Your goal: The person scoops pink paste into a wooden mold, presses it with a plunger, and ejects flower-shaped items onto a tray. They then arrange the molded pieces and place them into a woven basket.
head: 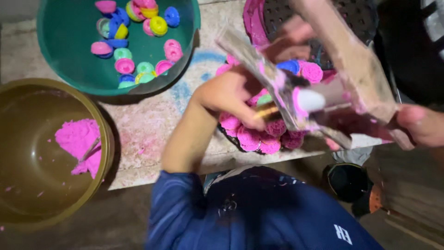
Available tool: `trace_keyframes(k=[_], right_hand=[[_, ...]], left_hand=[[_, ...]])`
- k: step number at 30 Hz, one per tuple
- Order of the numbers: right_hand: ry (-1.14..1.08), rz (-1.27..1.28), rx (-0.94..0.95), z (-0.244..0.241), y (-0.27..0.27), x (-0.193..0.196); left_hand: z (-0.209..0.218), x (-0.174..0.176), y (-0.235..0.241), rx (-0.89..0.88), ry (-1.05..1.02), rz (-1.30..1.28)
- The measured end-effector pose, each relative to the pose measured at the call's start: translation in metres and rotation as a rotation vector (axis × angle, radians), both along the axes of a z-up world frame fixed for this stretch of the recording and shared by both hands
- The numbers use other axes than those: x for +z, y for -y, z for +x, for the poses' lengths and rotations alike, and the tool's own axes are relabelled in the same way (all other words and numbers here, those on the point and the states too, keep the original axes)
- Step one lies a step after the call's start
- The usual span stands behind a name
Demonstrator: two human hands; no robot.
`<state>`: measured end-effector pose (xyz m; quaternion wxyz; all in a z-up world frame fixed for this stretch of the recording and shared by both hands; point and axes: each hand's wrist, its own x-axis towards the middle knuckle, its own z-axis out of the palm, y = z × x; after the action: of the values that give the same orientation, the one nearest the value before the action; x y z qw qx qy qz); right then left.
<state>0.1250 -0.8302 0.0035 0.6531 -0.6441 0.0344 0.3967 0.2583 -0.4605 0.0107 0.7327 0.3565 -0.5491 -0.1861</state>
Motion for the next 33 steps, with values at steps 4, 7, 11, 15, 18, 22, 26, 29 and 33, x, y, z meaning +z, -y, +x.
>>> trace_keyframes(k=[4,7,11,15,18,22,26,29,33], right_hand=[[-0.213,0.167,0.02,-0.031,0.001,-0.04],[-0.302,-0.013,0.052,-0.031,0.015,-0.038],[-0.273,0.088,0.009,-0.015,0.039,-0.024],[-0.28,-0.157,0.031,0.015,0.035,-0.019],[-0.302,-0.308,0.06,0.028,0.01,-0.02],[-0.253,-0.509,0.093,0.035,-0.024,-0.011],[-0.185,-0.729,0.174,0.042,-0.049,0.005],[-0.031,-0.78,0.111,0.043,-0.065,0.011],[0.076,-0.74,0.112,0.041,-0.079,0.002]], left_hand=[[-0.011,-0.027,0.024,-0.313,-0.686,-0.406],[-0.01,-0.051,0.053,-0.336,-0.788,-0.551],[0.015,-0.08,0.077,-0.314,-0.854,-0.684],[0.044,-0.1,0.087,-0.355,-0.903,-0.795],[0.053,-0.12,0.082,-0.361,-0.944,-0.826],[0.058,-0.142,0.079,-0.351,-0.98,-0.834],[0.064,-0.147,0.087,-0.405,-0.967,-0.875],[0.072,-0.143,0.086,-0.447,-0.918,-0.895],[0.081,-0.137,0.069,-0.399,-0.872,-0.819]])
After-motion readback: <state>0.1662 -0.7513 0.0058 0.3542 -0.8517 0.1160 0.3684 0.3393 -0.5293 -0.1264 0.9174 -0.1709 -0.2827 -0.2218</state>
